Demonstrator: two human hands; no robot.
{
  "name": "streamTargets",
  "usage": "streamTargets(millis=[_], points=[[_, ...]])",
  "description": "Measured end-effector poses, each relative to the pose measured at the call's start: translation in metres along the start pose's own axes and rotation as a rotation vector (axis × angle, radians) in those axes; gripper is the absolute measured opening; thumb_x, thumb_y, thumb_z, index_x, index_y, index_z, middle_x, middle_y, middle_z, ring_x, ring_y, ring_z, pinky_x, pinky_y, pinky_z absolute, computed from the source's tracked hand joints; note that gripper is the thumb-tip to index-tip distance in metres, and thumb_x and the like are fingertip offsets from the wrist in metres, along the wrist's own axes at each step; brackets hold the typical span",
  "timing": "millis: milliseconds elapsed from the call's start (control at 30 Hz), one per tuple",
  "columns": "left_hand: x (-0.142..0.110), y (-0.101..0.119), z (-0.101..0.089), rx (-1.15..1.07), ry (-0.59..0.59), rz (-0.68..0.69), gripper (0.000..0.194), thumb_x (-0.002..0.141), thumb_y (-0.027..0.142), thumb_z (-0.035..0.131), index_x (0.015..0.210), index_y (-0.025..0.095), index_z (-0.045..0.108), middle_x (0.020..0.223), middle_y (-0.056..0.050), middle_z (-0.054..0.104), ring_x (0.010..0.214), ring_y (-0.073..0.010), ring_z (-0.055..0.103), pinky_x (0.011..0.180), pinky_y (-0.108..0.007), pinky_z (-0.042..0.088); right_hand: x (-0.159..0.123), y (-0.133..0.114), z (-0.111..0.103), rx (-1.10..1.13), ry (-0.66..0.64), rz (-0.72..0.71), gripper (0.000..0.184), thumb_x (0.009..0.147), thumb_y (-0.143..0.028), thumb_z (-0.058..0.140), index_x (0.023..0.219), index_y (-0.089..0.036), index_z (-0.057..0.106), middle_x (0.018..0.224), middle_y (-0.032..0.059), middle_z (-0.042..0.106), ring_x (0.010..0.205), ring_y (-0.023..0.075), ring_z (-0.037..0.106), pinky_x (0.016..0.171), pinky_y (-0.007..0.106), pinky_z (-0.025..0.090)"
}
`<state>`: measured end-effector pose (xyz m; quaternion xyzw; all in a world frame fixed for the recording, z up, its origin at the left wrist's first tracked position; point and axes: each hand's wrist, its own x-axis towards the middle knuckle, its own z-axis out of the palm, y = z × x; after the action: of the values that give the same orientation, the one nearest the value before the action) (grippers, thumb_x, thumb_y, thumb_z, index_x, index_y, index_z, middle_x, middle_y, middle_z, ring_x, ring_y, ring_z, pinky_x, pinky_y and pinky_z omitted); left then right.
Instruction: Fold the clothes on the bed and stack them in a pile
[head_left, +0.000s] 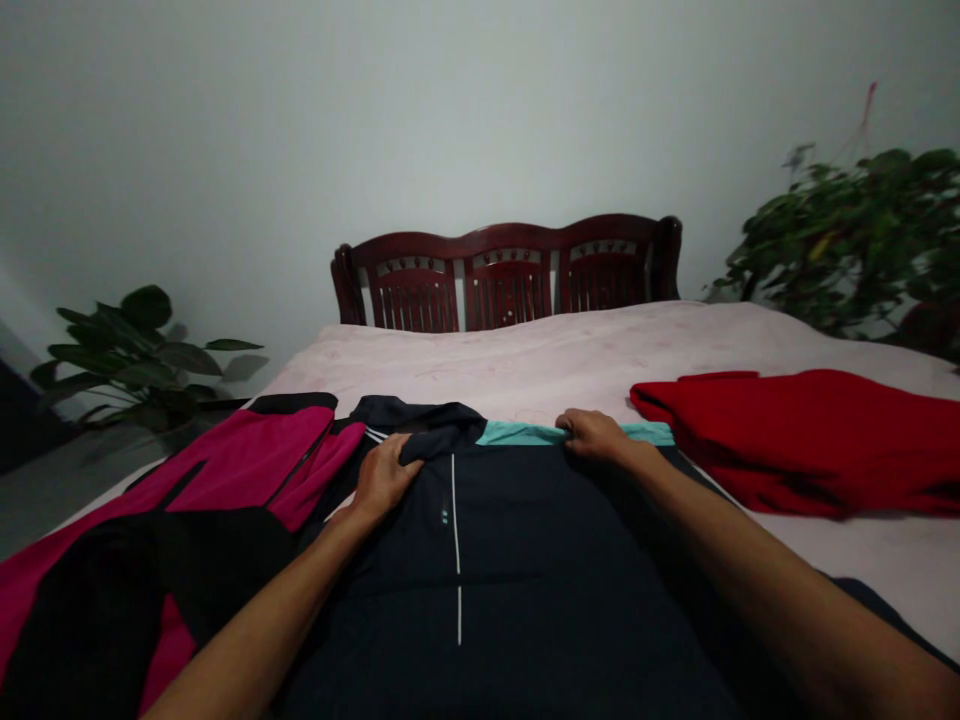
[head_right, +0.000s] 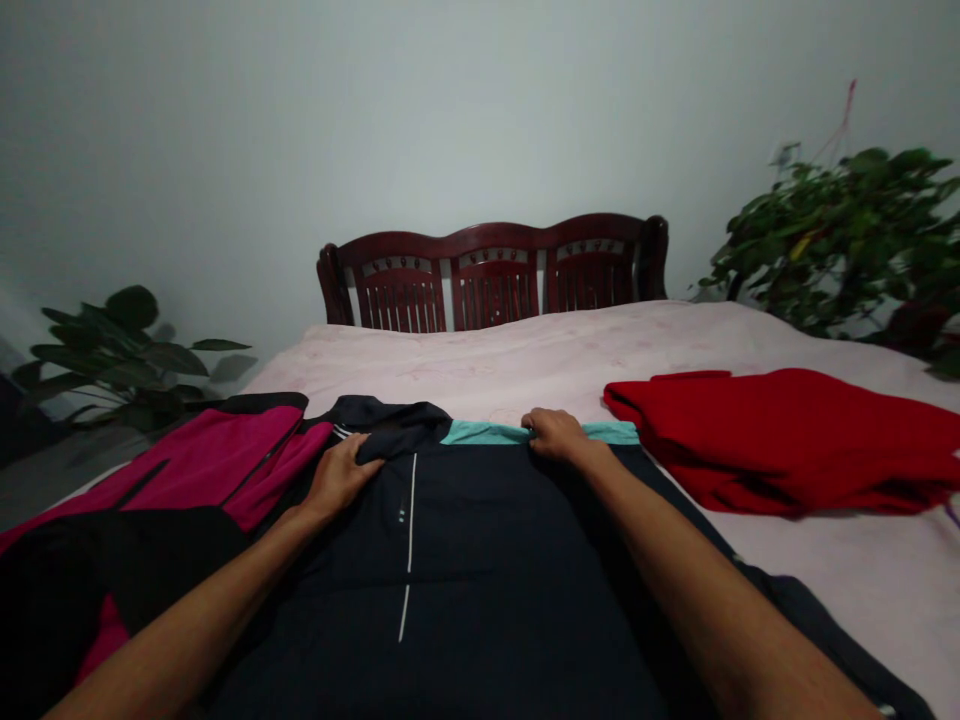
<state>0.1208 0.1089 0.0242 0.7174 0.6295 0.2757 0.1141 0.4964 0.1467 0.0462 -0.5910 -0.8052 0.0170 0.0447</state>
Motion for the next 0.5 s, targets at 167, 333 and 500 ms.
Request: streamTargets(millis=[167, 333, 500], points=[[-0.050, -0.018, -0.002, 0.288, 0.090, 0.325, 0.025, 0.086, 0.017, 0.047, 0.103, 0.020, 0.065, 0.107, -0.010, 0.065, 0.107, -0.0275, 0.055, 0.095, -0.038, 0.042, -0.066, 0.006, 0.006, -0.029, 0.220, -0.259, 0.023, 0.081, -0.013, 0.045, 0.096, -0.018, 0.062, 0.103, 0.0102, 0.060, 0.090, 0.0197, 0.056, 0.075, 0.028, 0.039], [-0.076, -0.018, -0.008, 0.422, -0.118, 0.392, 0.035, 0.077, 0.002, 0.043, 0.093, 0.023, 0.065, 0.097, -0.008, 0.065, 0.098, -0.0255, 0.054, 0.087, -0.039, 0.039, -0.108, 0.021, 0.033, -0.035, 0.132, -0.236, 0.023, 0.079, -0.007, 0.043, 0.088, -0.019, 0.061, 0.089, 0.0069, 0.060, 0.083, 0.0189, 0.053, 0.075, 0.029, 0.037], [-0.088, -0.014, -0.019, 0.414, -0.237, 0.286, 0.019, 0.077, 0.014, 0.054, 0.092, 0.022, 0.062, 0.097, -0.006, 0.065, 0.097, -0.0241, 0.055, 0.085, -0.034, 0.041, -0.124, 0.038, 0.036, -0.065, 0.216, -0.078, 0.024, 0.079, -0.010, 0.045, 0.091, -0.019, 0.064, 0.092, 0.0080, 0.063, 0.089, 0.0215, 0.055, 0.079, 0.032, 0.036]])
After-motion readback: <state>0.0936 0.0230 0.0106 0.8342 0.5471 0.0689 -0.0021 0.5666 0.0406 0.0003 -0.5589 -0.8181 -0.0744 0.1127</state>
